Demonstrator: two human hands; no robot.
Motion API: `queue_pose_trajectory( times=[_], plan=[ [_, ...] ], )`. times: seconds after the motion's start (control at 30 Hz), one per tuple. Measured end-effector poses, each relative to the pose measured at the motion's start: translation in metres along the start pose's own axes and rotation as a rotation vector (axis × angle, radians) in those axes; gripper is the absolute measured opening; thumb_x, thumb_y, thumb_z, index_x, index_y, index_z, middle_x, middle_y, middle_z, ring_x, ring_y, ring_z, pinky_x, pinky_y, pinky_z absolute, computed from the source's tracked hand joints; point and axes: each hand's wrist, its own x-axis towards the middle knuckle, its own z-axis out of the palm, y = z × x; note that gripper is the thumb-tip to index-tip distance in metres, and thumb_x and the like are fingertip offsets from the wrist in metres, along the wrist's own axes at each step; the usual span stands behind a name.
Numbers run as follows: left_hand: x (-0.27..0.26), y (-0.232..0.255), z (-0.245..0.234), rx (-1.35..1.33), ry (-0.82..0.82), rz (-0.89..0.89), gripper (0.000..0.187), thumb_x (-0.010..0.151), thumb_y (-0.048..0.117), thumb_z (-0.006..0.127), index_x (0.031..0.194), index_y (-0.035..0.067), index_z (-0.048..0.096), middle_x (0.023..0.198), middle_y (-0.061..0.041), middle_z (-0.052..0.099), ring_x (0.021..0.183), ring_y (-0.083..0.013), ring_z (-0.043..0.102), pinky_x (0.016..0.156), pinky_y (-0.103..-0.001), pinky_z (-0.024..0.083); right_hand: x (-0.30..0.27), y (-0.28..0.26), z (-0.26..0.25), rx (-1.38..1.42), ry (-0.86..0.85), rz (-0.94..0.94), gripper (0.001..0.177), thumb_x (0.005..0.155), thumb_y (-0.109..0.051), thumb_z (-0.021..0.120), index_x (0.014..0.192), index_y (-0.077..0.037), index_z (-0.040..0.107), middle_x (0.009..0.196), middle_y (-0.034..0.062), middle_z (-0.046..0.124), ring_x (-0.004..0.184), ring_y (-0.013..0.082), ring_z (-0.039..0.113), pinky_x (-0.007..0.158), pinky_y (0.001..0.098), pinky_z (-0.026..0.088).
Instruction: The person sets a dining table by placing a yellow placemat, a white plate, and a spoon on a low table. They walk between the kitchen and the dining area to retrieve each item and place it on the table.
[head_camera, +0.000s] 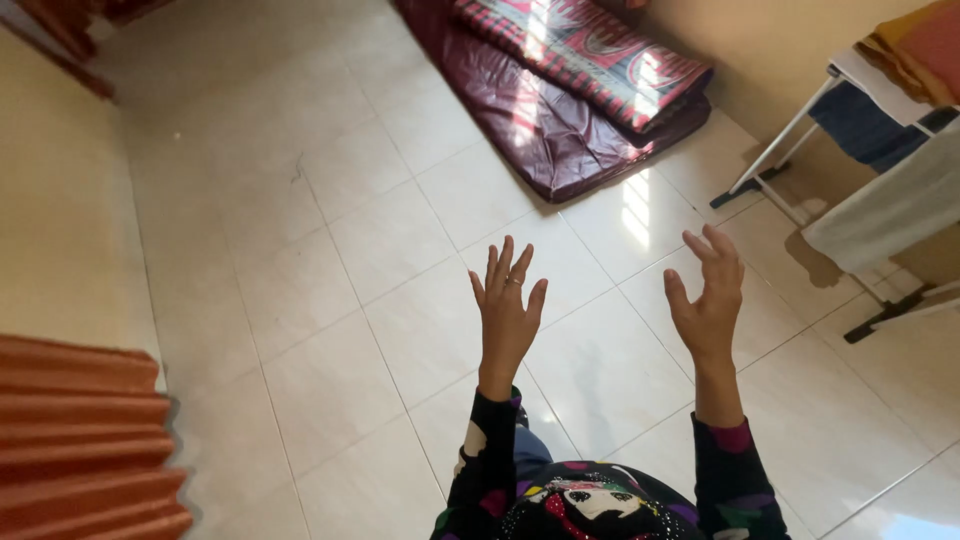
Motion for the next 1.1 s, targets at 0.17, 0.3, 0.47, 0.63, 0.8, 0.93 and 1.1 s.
queue_pose_trajectory(
  times=[0.17,0.3,0.47,0.63,0.8,0.93,1.1],
  plan=[
    [0.056,-0.019,0.011,-0.062,-0.174,0.071,0.051,0.102,0.029,0.061,0.150,0.014,0.053,0.167,-0.010,0.034,0.157,-0.0341,0.023,0.125,-0.060,0.007,0.014,-0.005,0.026,-0.060,0.050,0.050,0.044,0.096,-0.020,0.072,0.138,-0.012,0.063,0.151,0.0160,0.053,0.138,0.0373,0.050,0.113,0.0489,0.043],
    [0.092,-0.014,0.040,-0.111,-0.275,0.108,0.051,0.101,0.030,0.060,0.148,0.013,0.054,0.165,-0.010,0.036,0.156,-0.0330,0.024,0.124,-0.059,0.009,0.015,0.004,0.024,-0.170,0.120,0.122,0.044,0.093,-0.017,0.071,0.137,-0.012,0.063,0.151,0.0150,0.053,0.140,0.0389,0.048,0.113,0.0498,0.042],
    [0.122,0.018,0.101,-0.171,-0.432,0.249,0.050,0.101,0.030,0.060,0.148,0.012,0.054,0.165,-0.012,0.036,0.156,-0.0345,0.023,0.123,-0.060,0.009,0.010,0.043,-0.012,-0.252,0.193,0.308,0.044,0.091,-0.016,0.071,0.134,-0.013,0.064,0.151,0.0130,0.054,0.141,0.0370,0.048,0.113,0.0481,0.043],
    [0.139,0.071,0.182,-0.233,-0.499,0.376,0.049,0.101,0.028,0.063,0.146,0.010,0.056,0.163,-0.013,0.038,0.154,-0.0366,0.027,0.123,-0.062,0.012,0.012,0.103,-0.068,-0.293,0.314,0.407,0.043,0.092,-0.014,0.070,0.135,-0.012,0.064,0.150,0.0117,0.055,0.139,0.0337,0.051,0.112,0.0445,0.045],
    [0.165,0.165,0.255,-0.330,-0.584,0.480,0.047,0.099,0.024,0.065,0.143,0.009,0.060,0.163,-0.013,0.038,0.153,-0.0384,0.027,0.122,-0.063,0.012,0.033,0.157,-0.142,-0.358,0.393,0.447,0.042,0.093,-0.012,0.070,0.135,-0.012,0.063,0.150,0.0112,0.055,0.136,0.0322,0.053,0.105,0.0414,0.049],
    [0.175,0.234,0.302,-0.470,-0.631,0.573,0.046,0.101,0.022,0.062,0.144,0.008,0.059,0.166,-0.012,0.037,0.157,-0.0361,0.025,0.124,-0.062,0.009,0.044,0.192,-0.199,-0.426,0.467,0.453,0.040,0.097,-0.011,0.069,0.136,-0.012,0.063,0.150,0.0105,0.055,0.136,0.0310,0.055,0.104,0.0418,0.052],
    [0.178,0.287,0.364,-0.558,-0.777,0.641,0.047,0.099,0.022,0.064,0.143,0.008,0.060,0.167,-0.011,0.036,0.157,-0.0343,0.024,0.125,-0.062,0.005,0.039,0.226,-0.239,-0.468,0.545,0.578,0.038,0.098,-0.012,0.068,0.136,-0.010,0.063,0.151,0.0110,0.053,0.136,0.0308,0.054,0.103,0.0425,0.052]
  ],
)
